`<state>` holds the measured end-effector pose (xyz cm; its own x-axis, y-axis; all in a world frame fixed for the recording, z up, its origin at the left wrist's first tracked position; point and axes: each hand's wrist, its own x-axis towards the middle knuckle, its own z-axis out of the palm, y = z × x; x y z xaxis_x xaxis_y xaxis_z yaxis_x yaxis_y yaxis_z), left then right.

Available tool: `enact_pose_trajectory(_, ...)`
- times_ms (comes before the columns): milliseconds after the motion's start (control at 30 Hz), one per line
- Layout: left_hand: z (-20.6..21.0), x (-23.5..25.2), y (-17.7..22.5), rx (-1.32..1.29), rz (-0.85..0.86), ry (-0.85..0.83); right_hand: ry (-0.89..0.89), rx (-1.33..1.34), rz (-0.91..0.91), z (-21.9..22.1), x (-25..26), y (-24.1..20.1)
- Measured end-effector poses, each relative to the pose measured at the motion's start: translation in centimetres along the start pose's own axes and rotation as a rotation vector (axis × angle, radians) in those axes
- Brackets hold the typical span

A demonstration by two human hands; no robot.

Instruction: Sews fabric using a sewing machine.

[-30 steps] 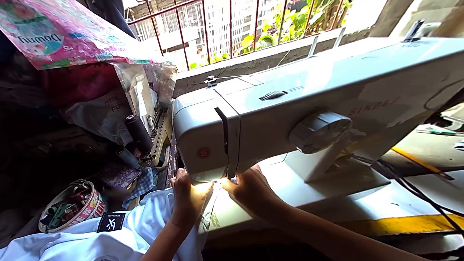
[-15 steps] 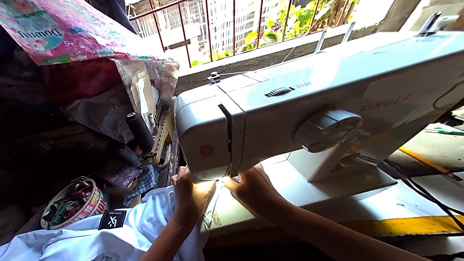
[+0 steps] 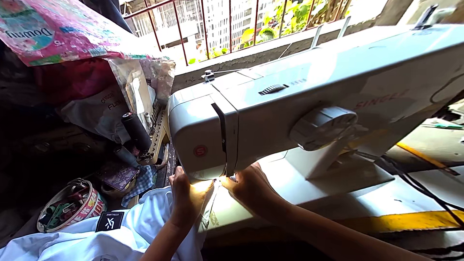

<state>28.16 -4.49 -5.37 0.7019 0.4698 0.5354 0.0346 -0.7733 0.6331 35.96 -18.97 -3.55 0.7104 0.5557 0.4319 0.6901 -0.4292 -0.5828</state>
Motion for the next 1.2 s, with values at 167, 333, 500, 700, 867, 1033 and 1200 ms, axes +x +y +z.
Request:
enact_pose_trajectory(167,-0.04,-0.08,0.08,0.016,0.004,0.002,0.018,-0.006,-0.019,0.10,-0.01,0.01)
enact_pose_trajectory(333,-0.02,0.00,0.11,0.018,0.012,0.003,0.021,0.000,-0.022,0.09,-0.04,-0.01)
enact_pose_trajectory(500,-0.12,-0.02,0.14,0.006,0.043,0.007,0.010,-0.018,-0.019,0.05,0.01,-0.07)
enact_pose_trajectory(700,-0.25,-0.05,0.24,0.022,0.058,0.003,0.003,-0.007,-0.022,0.13,-0.01,0.08)
enact_pose_trajectory(867,-0.17,-0.01,0.11,0.013,0.079,0.013,0.029,-0.021,-0.049,0.24,-0.03,0.17)
enact_pose_trajectory(1033,-0.07,0.02,-0.12,-0.026,0.095,0.026,0.019,-0.028,-0.043,0.18,0.05,0.09)
enact_pose_trajectory(1200,-0.19,0.07,0.44,0.022,0.032,-0.007,0.030,-0.036,-0.047,0.29,0.07,0.07)
